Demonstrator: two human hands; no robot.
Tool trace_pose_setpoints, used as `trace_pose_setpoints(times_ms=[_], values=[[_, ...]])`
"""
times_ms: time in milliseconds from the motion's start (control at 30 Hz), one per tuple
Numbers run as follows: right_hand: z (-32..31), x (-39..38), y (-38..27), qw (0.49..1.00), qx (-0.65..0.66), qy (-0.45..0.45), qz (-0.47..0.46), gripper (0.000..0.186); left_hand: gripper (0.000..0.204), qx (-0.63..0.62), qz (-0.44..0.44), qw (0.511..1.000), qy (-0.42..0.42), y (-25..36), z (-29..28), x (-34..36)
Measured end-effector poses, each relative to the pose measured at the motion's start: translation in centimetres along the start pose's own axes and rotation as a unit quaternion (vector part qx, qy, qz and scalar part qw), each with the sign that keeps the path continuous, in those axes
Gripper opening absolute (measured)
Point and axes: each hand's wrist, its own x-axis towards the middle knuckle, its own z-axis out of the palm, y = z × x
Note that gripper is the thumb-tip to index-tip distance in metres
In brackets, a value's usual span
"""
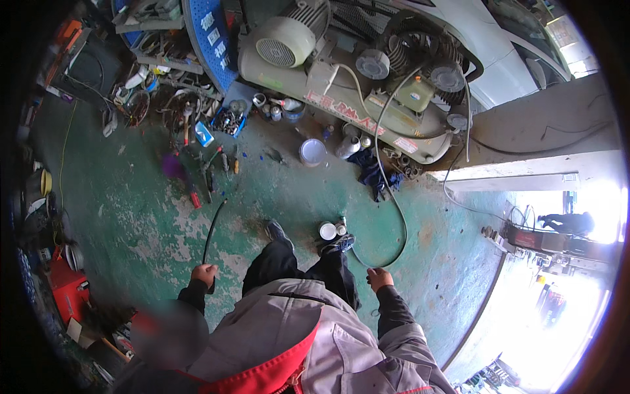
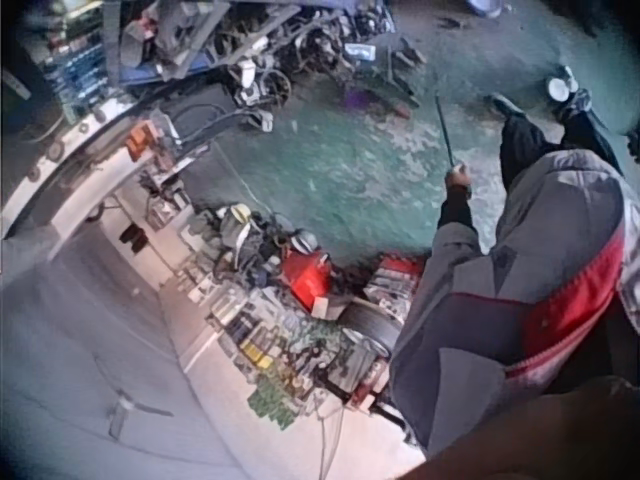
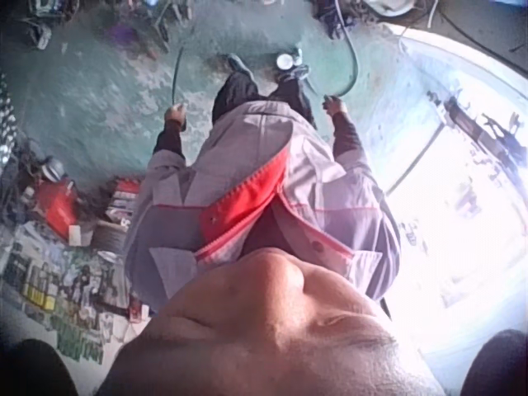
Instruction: The person carries a tire to a tire changer, applies lubricant to the bead with a brush, mounts the tire onto a wheel using the machine, and inflates it with an air hose. The tire is secured on the wheel and inflated to the target pressure.
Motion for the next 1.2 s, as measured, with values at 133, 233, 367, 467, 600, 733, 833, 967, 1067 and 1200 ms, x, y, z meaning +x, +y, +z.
trace_pose_setpoints(times_ms=[133,233,367,467,600,733,833,967,1067,1200], values=[[-0.4,0.6,-3.2,0.999,0.021,0.02,-0.015,0.04,0.041,-0.045,-0.019,0.998,0.037,-2.5,-0.9,1.0],[-0.5,2.3,-3.5,0.999,-0.041,0.003,-0.027,0.042,0.041,-0.124,-0.053,0.989,0.066,-5.6,-0.3,1.0],[1.0,5.8,-3.1,0.996,-0.077,0.022,-0.029,0.049,0.03,0.215,0.115,0.97,0.001,-9.3,0.5,0.5],[2.7,8.4,-2.4,0.998,-0.064,0.008,-0.014,0.047,0.037,0.228,0.056,0.969,-0.07,-10.8,0.6,-0.7],[5.6,11.0,-3.0,0.987,-0.095,-0.001,-0.129,0.046,0.038,0.219,0.025,0.969,-0.109,-11.8,-0.1,-2.2],[8.1,12.5,-5.3,1.0,-0.018,-0.02,-0.016,0.045,0.037,0.168,-0.129,0.967,-0.143,-12.5,-1.2,-2.7],[10.2,13.3,-6.0,0.996,-0.055,-0.03,-0.066,0.042,0.028,0.319,0.023,0.942,-0.103,-12.5,-2.0,-3.5],[12.5,14.7,-4.9,0.996,-0.036,-0.069,-0.052,0.039,0.029,0.112,-0.095,0.986,-0.081,-11.4,-3.0,-4.8],[12.6,15.8,-4.2,0.944,-0.245,-0.098,-0.197,0.038,0.036,0.162,-0.023,0.982,-0.093,-10.4,-4.1,-6.4],[11.1,16.0,-5.2,0.841,-0.457,-0.097,-0.273,0.032,0.037,0.316,0.026,0.938,-0.141,-9.5,-5.3,-8.3]])
